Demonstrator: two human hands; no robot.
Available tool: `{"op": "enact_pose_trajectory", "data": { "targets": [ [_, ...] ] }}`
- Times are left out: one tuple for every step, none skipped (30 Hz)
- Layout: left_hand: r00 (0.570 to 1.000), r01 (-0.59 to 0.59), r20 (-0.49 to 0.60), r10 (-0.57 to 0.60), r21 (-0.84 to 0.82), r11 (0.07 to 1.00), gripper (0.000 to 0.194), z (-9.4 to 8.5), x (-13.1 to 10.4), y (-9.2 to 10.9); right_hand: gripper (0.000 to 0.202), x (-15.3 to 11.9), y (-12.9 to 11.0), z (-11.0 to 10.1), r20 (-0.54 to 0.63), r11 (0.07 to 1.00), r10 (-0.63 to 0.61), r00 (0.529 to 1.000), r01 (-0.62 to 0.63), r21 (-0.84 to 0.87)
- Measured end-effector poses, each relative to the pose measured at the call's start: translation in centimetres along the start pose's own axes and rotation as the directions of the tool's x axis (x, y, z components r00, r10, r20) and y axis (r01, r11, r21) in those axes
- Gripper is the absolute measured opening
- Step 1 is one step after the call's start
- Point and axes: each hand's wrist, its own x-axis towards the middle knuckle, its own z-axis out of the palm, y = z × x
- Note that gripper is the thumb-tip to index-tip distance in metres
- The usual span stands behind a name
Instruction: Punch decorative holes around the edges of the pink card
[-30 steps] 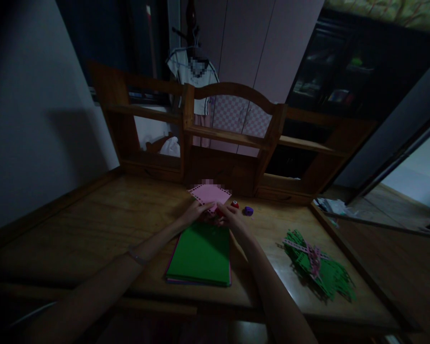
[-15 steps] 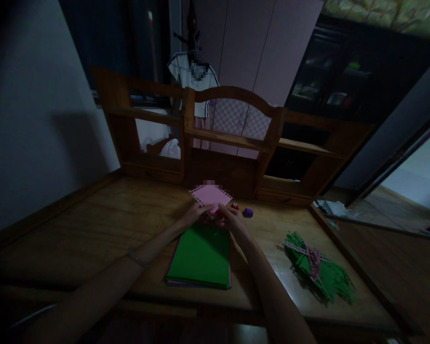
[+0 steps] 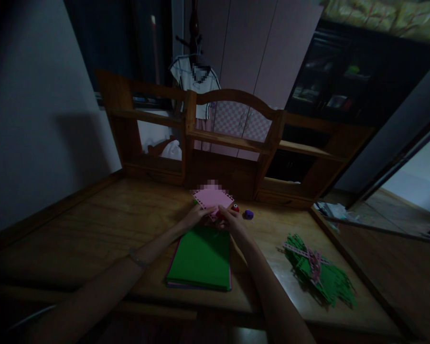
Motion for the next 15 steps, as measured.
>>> {"op": "enact_pose_trajectory", "data": {
  "targets": [
    [1.0, -0.003, -0.002, 0.003, 0.01, 1.0, 0.028, 0.04, -0.03, 0.05, 0.037, 0.04, 0.04, -0.02, 0.005, 1.0, -0.002, 1.0, 0.002, -0.002],
    [1.0, -0.006, -0.004, 0.007, 0.024, 1.0, 0.026, 0.08, -0.06, 0.11, 0.036, 0.09, 0.09, -0.03, 0.006, 1.0, -0.004, 1.0, 0.004, -0.004],
    [1.0, -0.011, -0.008, 0.012, 0.038, 0.999, 0.026, 0.1, -0.09, 0.16, 0.036, 0.13, 0.13, -0.04, 0.004, 1.0, -0.005, 1.0, 0.005, -0.007],
    [1.0, -0.017, -0.01, 0.018, 0.051, 0.999, 0.025, 0.11, -0.12, 0.2, 0.036, 0.18, 0.16, -0.04, 0.001, 1.0, -0.006, 1.0, 0.006, -0.011],
    [1.0, -0.021, -0.011, 0.022, 0.061, 0.998, 0.025, 0.11, -0.15, 0.23, 0.035, 0.2, 0.18, -0.03, -0.004, 1.0, -0.008, 1.0, 0.008, -0.013],
    [1.0, -0.024, -0.009, 0.025, 0.067, 0.997, 0.026, 0.1, -0.18, 0.23, 0.035, 0.19, 0.17, -0.01, -0.009, 1.0, -0.008, 1.0, 0.008, -0.015],
    [1.0, -0.028, -0.004, 0.028, 0.07, 0.997, 0.027, 0.08, -0.2, 0.22, 0.035, 0.16, 0.13, 0.02, -0.013, 1.0, -0.008, 1.0, 0.007, -0.018],
    [0.999, -0.032, 0.006, 0.032, 0.071, 0.997, 0.028, 0.06, -0.2, 0.19, 0.035, 0.09, 0.06, 0.06, -0.008, 1.0, -0.007, 1.0, 0.007, -0.019],
    [0.999, -0.037, 0.018, 0.035, 0.071, 0.997, 0.028, 0.04, -0.2, 0.15, 0.035, -0.01, -0.03, 0.1, 0.002, 1.0, -0.006, 1.0, 0.006, -0.019],
    [0.999, -0.042, 0.03, 0.04, 0.072, 0.997, 0.028, 0.03, -0.19, 0.11, 0.036, -0.12, -0.14, 0.14, 0.011, 1.0, -0.007, 1.0, 0.007, -0.019],
    [0.998, -0.046, 0.039, 0.043, 0.075, 0.996, 0.028, 0.01, -0.17, 0.07, 0.036, -0.23, -0.26, 0.18, 0.017, 1.0, -0.007, 1.0, 0.008, -0.02],
    [0.998, -0.051, 0.045, 0.047, 0.08, 0.996, 0.028, 0.0, -0.16, 0.03, 0.036, -0.33, -0.38, 0.22, 0.02, 1.0, -0.008, 1.0, 0.008, -0.024],
    [0.998, -0.053, 0.046, 0.049, 0.084, 0.995, 0.028, -0.01, -0.14, 0.0, 0.036, -0.42, -0.49, 0.25, 0.016, 1.0, -0.007, 1.0, 0.008, -0.028],
    [0.998, -0.056, 0.047, 0.052, 0.087, 0.995, 0.028, -0.02, -0.14, -0.02, 0.036, -0.47, -0.58, 0.29, 0.009, 0.999, -0.003, 1.0, 0.003, -0.032],
    [0.997, -0.059, 0.05, 0.055, 0.091, 0.994, 0.028, -0.04, -0.13, -0.03, 0.036, -0.51, -0.65, 0.33, -0.002, 0.999, 0.002, 1.0, -0.002, -0.035]
  ]
}}
